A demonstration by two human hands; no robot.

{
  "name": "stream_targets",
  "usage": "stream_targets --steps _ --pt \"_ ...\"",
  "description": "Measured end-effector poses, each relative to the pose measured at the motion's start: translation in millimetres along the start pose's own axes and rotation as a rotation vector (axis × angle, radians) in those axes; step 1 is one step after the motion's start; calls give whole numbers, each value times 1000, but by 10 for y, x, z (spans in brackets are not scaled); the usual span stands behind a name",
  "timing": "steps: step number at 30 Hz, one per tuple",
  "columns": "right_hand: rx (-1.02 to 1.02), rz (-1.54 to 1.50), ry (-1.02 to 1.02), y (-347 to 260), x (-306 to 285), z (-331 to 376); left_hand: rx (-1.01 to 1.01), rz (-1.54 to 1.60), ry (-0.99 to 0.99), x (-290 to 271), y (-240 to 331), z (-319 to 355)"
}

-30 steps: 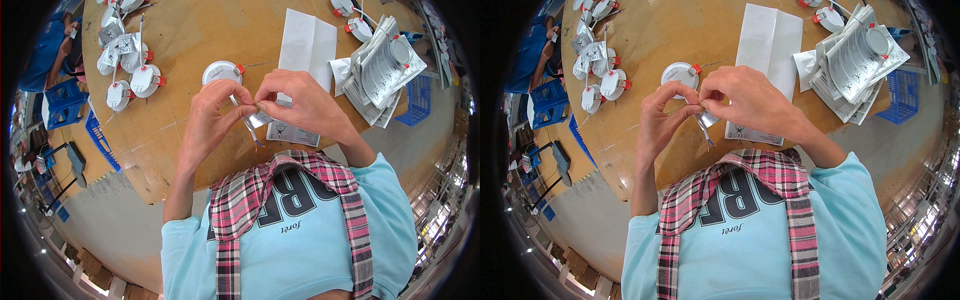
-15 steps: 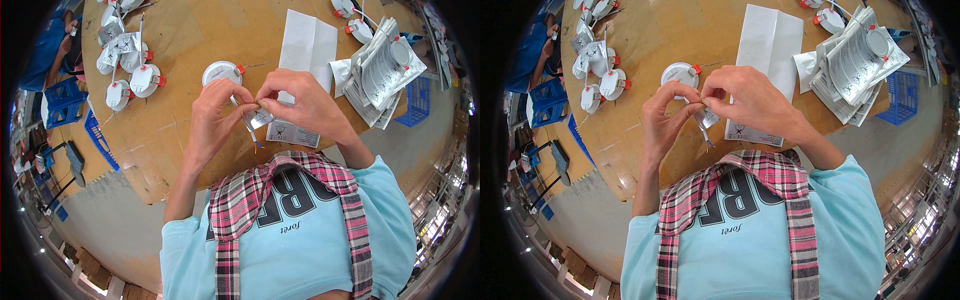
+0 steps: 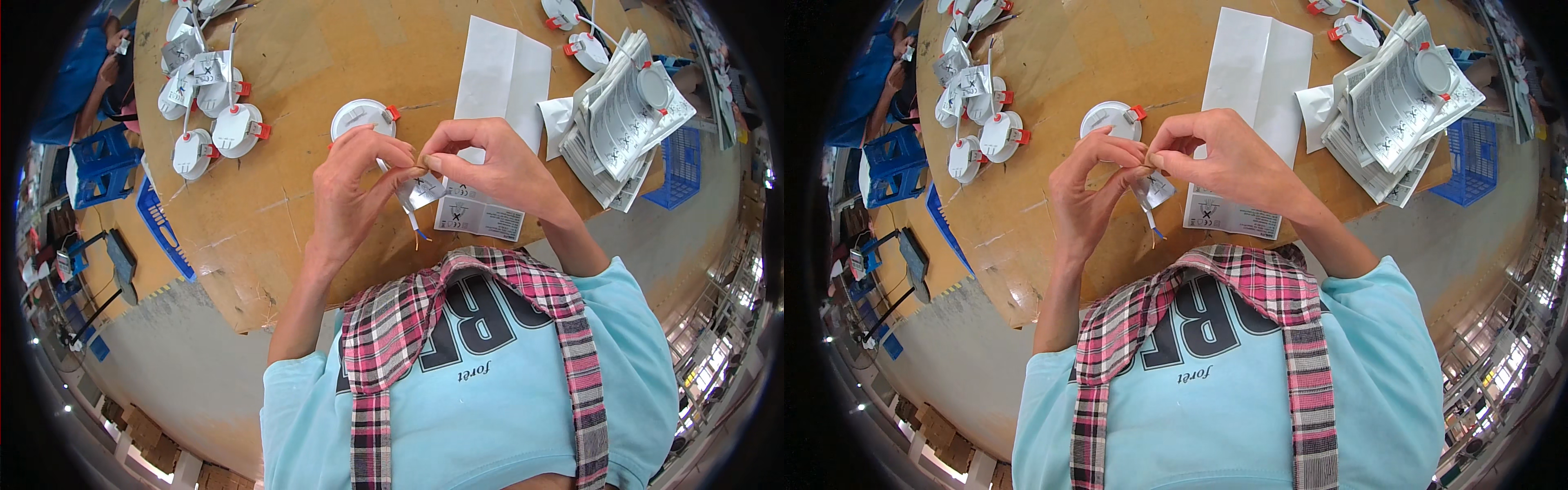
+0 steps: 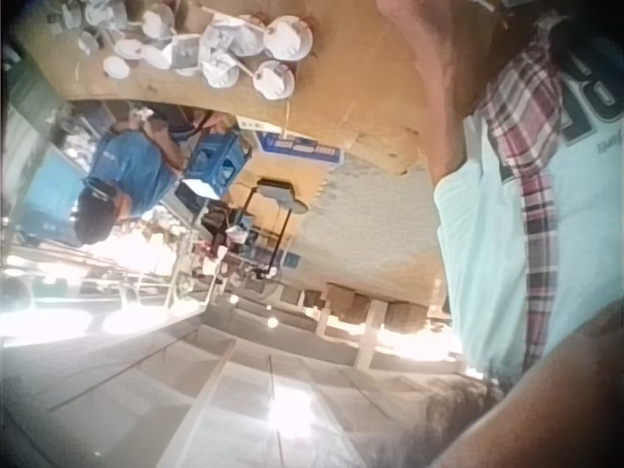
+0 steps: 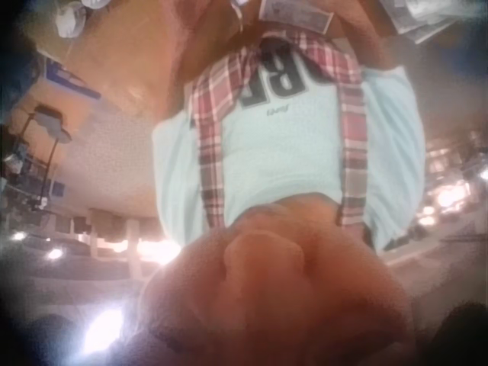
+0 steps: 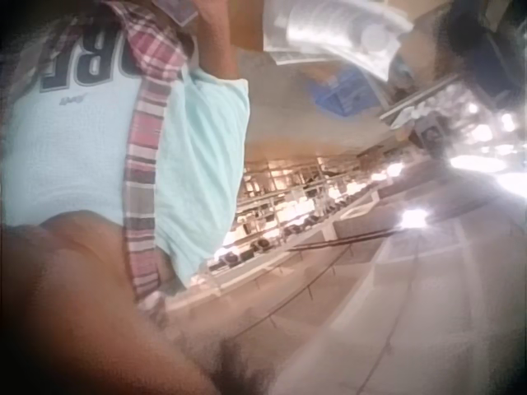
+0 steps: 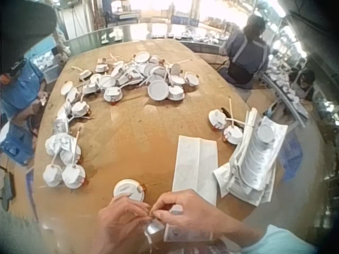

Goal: Applying labels and small components to circular LED light housing units at a factory workstation.

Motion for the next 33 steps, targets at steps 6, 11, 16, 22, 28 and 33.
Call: stream_targets --steps 6,11,16,22,28,33 --pt "21 4 -41 80 -46 -10 -142 90 -59 30 -76 26" --pt "41 10 -62 71 -51 -10 -187 89 -98 37 -67 34" --pt "51 12 -91 79 -55 -33 -210 118 -120 37 -64 28" --pt "71 40 -128 53 -55 -35 -121 52 -87 41 -41 14" --pt "9 146 -73 -14 -43 -18 -215 88 -104 44 -60 22" --pt "-123 316 -28 -93 -17 13 -158 46 -132 29 -32 9"
Point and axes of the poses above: each hand's wrist, its own z-axis away from the middle knuckle, its own x-axis out of the palm, y = z × x, the point moved 3 cm from there along -z, towards the middle knuckle
